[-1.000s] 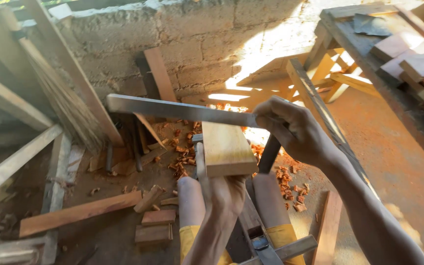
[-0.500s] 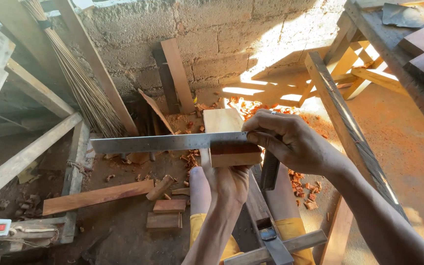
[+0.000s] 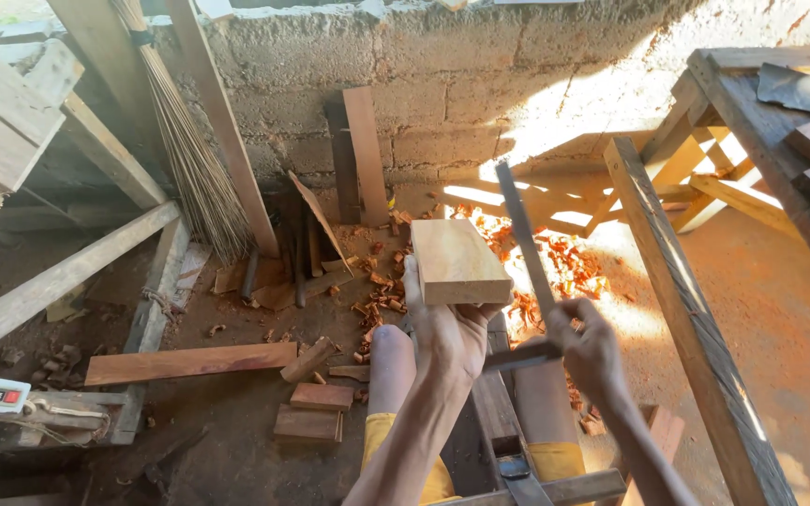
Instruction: Shaving a wooden block using a hand plane and checking dimensions with a square.
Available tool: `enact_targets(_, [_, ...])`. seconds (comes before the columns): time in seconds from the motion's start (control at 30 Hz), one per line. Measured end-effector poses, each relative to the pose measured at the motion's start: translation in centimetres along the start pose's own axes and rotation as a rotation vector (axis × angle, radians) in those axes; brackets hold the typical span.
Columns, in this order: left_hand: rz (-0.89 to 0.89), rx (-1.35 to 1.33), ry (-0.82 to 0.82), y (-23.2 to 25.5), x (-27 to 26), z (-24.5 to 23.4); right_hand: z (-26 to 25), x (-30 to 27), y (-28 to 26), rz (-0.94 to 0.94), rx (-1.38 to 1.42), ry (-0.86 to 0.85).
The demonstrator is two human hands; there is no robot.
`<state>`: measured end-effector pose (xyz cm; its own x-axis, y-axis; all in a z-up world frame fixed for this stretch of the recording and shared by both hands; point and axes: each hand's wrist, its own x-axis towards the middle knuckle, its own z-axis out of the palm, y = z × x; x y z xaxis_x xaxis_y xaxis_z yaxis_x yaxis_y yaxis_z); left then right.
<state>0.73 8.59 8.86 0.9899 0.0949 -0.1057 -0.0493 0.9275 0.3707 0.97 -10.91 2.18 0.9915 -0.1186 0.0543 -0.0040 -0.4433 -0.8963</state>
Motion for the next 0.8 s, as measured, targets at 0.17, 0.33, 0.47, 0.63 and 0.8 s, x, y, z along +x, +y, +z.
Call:
enact_targets(0.17, [0.001,0.004,-0.045,-0.9,0.6,-0.9,4.2,-4.3,5.4,0.005,-0.185,-0.086])
enact_targets(0.33, [-0.004,0.003,-0.001,-0.6,0.1,-0.1,6.5,-8.1,6.4,0.105,-0.162,-0.291])
enact_targets(0.47, [0.039,0.036,-0.018,-0.3,-0.7,0.4,7.2,-9.6,6.6,0.288,-0.183,-0.386])
enact_targets(0.63, [0.301,0.540,-0.171,1.0,-1.1,-1.7,7.5,-11.4,6.0,0.175,-0.124,-0.569])
enact_targets(0.8, [0.340,0.941,-0.107,1.5,-0.8,-4.7,7.5,-11.2,5.0,-0.014,-0.494,-0.597])
